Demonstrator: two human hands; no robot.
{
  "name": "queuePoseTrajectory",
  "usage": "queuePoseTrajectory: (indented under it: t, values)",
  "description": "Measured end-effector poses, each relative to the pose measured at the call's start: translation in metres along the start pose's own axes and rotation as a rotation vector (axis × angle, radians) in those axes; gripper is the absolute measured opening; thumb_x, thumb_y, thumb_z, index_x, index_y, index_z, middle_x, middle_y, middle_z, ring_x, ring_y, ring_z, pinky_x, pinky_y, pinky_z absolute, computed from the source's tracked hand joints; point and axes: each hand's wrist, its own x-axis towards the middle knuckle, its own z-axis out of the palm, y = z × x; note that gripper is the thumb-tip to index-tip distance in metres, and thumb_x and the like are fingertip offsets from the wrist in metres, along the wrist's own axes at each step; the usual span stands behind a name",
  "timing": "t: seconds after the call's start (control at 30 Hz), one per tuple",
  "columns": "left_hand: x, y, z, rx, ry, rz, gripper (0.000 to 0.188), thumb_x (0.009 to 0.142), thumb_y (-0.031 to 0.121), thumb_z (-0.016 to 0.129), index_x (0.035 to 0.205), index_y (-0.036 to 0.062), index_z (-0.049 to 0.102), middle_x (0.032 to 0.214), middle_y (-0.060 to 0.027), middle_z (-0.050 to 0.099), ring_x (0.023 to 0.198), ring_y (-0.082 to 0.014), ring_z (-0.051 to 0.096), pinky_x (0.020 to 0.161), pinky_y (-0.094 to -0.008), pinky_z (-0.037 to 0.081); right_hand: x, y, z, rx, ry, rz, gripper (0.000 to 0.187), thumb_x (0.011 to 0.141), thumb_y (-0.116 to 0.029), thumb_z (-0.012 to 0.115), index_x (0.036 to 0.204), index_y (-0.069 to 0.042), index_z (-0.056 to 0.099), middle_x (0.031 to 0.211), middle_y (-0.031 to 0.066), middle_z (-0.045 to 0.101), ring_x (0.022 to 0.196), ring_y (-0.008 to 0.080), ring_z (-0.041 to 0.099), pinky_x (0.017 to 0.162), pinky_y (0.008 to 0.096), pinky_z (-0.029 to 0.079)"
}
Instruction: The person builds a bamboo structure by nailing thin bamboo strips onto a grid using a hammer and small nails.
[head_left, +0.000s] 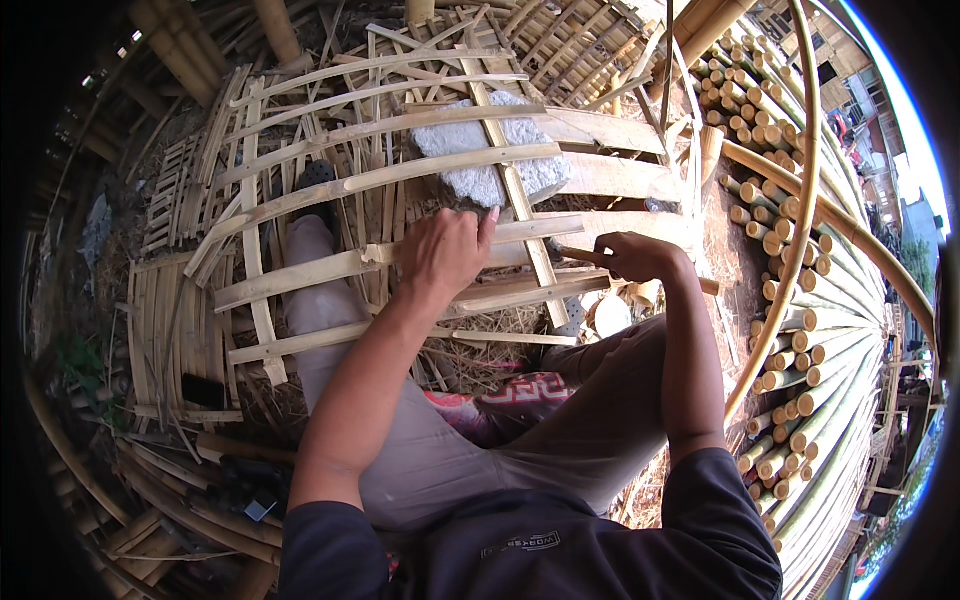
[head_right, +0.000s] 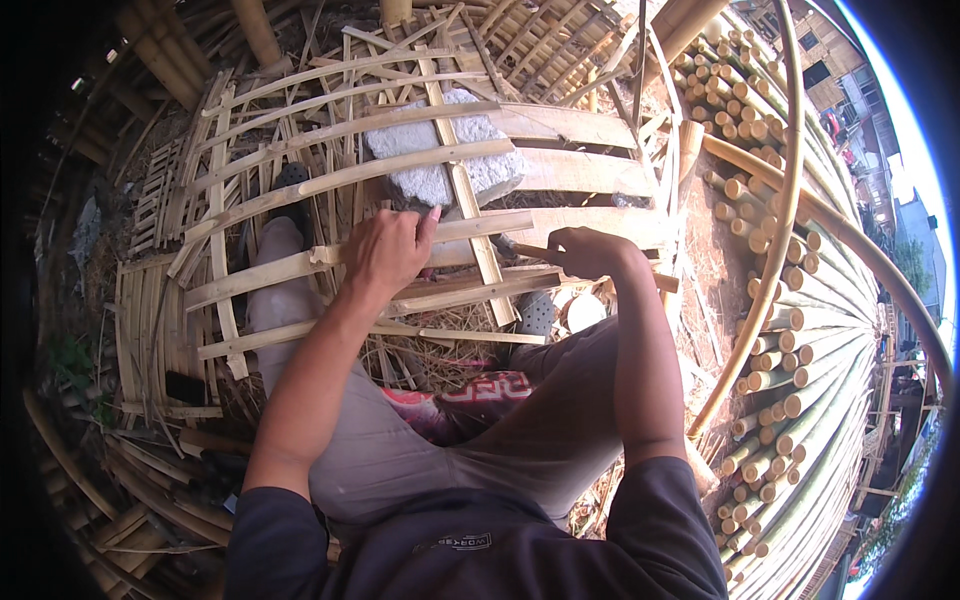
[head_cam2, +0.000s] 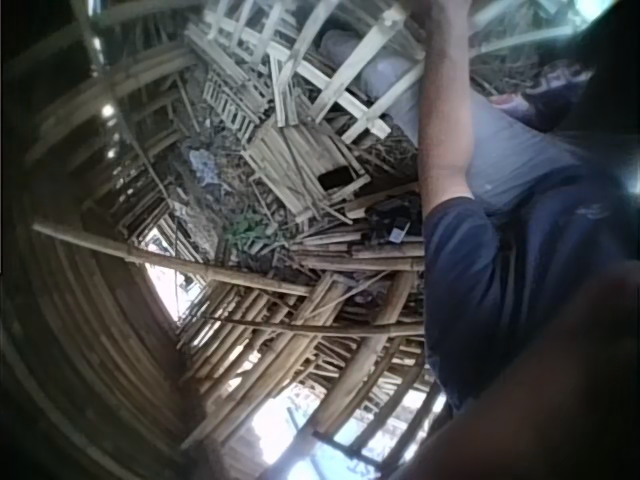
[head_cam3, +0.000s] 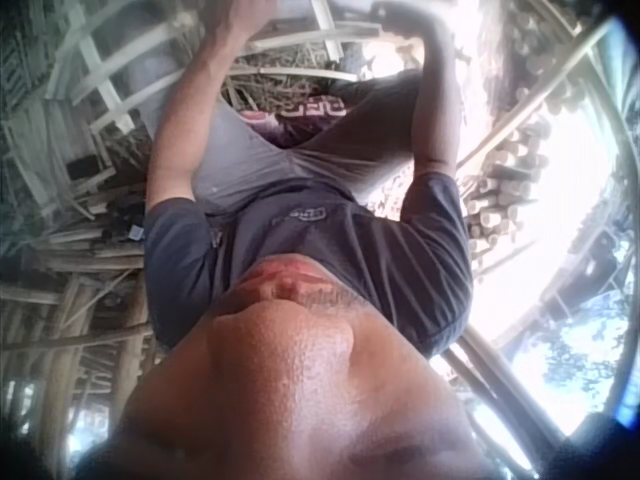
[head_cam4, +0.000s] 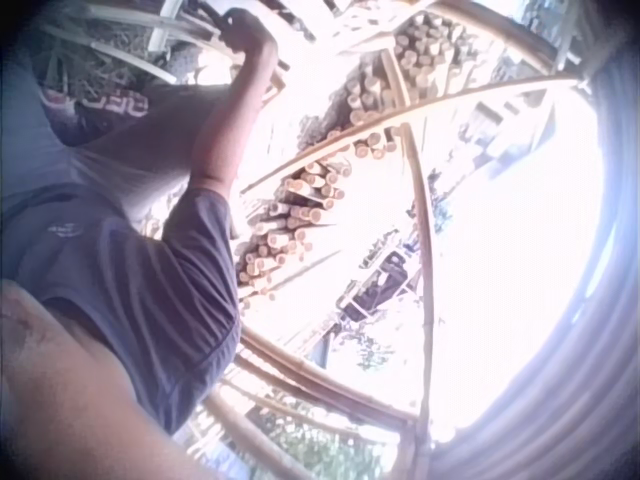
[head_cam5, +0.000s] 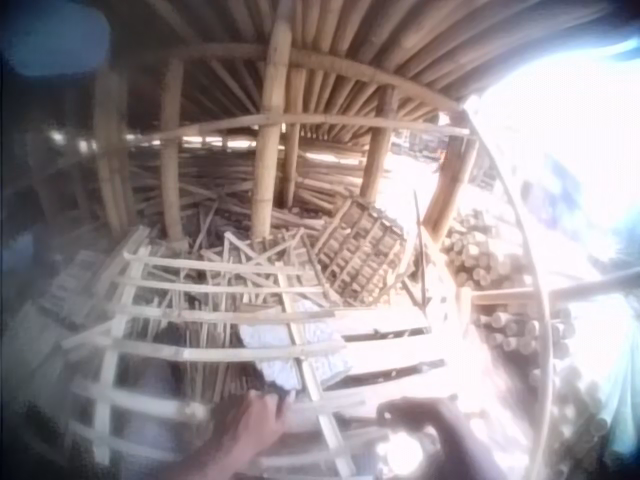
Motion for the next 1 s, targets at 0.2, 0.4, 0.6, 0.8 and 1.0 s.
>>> queuePoseTrajectory:
  t: [0.2,0.4,0.6,0.8,1.0]
  values:
    - [0.000,0.000,0.001,0.003,0.004,0.009,0.056,0.102,0.044,0.044,0.073,0.0050,0.071,0.055,-0.0138,0.063,0.046,-0.0258,0.062,0.041,-0.0407,0.048,0.000,0.000,0.002,-0.001,0.041,-0.016,0.039,0.100,-0.040,0.052,0.115,-0.006,0.065,0.093,0.0140,0.071,0.084,0.0271,0.067,0.075,0.0400,0.052]
    - [-0.001,0.000,-0.001,-0.002,0.038,0.020,0.056,0.102,0.043,0.046,0.072,0.0035,0.071,0.058,-0.0179,0.065,0.051,-0.0313,0.065,0.048,-0.0443,0.052,-0.002,-0.009,-0.001,0.008,0.001,-0.039,0.039,0.099,-0.041,0.052,0.117,-0.009,0.065,0.101,0.0145,0.071,0.092,0.0280,0.067,0.080,0.0415,0.053]
    - [-0.001,0.003,-0.004,-0.029,0.020,0.016,0.053,0.100,0.042,0.049,0.073,0.0024,0.071,0.062,-0.0205,0.066,0.057,-0.0348,0.067,0.054,-0.0466,0.054,0.002,-0.002,0.004,-0.058,0.012,-0.060,0.039,0.098,-0.042,0.053,0.116,-0.009,0.066,0.105,0.0156,0.070,0.098,0.0301,0.067,0.084,0.0430,0.053]
    - [-0.002,0.005,-0.006,-0.044,0.006,0.019,0.048,0.099,0.039,0.052,0.074,0.0019,0.070,0.065,-0.0212,0.066,0.061,-0.0365,0.069,0.058,-0.0475,0.055,-0.004,-0.005,0.004,-0.072,0.044,-0.043,0.036,0.097,-0.038,0.056,0.111,-0.007,0.068,0.102,0.0167,0.070,0.094,0.0319,0.067,0.082,0.0427,0.052]
    - [-0.003,0.006,-0.006,-0.081,0.010,0.015,0.044,0.098,0.037,0.055,0.074,0.0015,0.066,0.064,-0.0229,0.064,0.064,-0.0402,0.067,0.060,-0.0489,0.053,-0.006,0.002,0.006,-0.060,0.099,-0.004,0.029,0.095,-0.031,0.060,0.108,-0.007,0.068,0.099,0.0177,0.070,0.094,0.0333,0.066,0.082,0.0440,0.051]
